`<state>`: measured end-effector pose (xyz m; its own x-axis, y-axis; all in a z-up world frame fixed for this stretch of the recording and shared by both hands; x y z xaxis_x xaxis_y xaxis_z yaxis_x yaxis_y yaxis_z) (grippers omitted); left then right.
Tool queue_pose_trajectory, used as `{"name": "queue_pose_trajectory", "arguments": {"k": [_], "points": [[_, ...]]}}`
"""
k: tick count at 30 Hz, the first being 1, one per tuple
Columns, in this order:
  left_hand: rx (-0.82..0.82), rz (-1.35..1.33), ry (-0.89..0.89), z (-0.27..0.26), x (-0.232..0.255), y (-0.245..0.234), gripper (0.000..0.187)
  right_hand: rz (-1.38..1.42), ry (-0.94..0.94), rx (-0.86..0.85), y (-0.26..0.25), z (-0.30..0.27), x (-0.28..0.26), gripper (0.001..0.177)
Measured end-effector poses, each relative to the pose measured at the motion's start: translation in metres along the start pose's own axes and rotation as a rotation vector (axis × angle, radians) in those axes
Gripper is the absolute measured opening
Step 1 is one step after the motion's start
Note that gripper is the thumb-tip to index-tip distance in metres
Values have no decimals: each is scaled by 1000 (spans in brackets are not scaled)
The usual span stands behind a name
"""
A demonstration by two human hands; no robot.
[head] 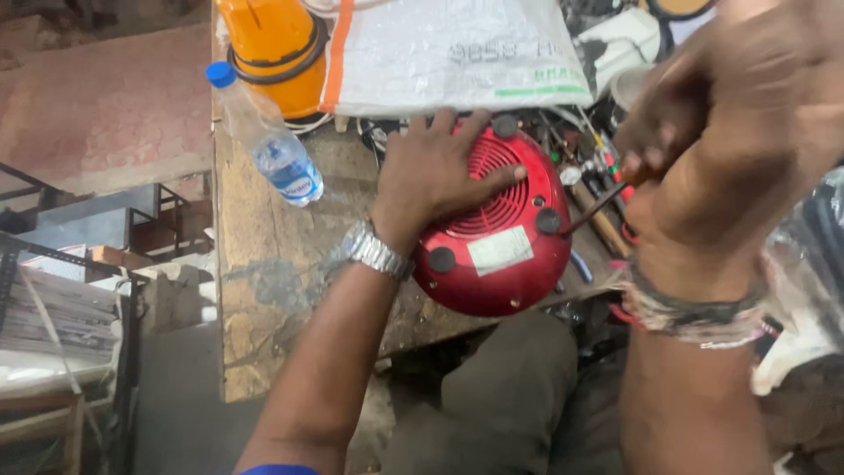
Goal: The person uses a screwdriver to tighten screws on the base of a red mixer grinder, then handles several loose wires at the bottom of the appliance.
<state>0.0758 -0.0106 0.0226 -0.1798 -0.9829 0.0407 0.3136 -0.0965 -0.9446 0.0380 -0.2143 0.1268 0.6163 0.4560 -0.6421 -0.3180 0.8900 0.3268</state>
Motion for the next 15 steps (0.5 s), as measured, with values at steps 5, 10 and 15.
{"name": "queue_pose_trajectory", "arguments": {"k": [5, 10, 15], "points": [[90, 15, 67, 1, 6, -7, 93, 572, 422, -660, 24, 28, 4, 40], [-55, -39, -27, 3, 1, 0, 90, 343, 381, -403, -34, 17, 9, 38], [-49, -60, -12, 1, 0, -1, 90, -104, 6, -115, -37, -17, -26, 29]]}}
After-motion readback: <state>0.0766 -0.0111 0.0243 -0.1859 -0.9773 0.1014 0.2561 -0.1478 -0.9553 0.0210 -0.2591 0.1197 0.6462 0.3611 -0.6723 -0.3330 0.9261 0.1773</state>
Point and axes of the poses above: each hand's wrist, its own z-axis towards the middle knuckle, its own y-axis out of the palm, x = y × z, the point moved 8 cm from there along z, towards the middle knuckle, and after that the axes turned 5 degrees about z, right-handed, at the moved point
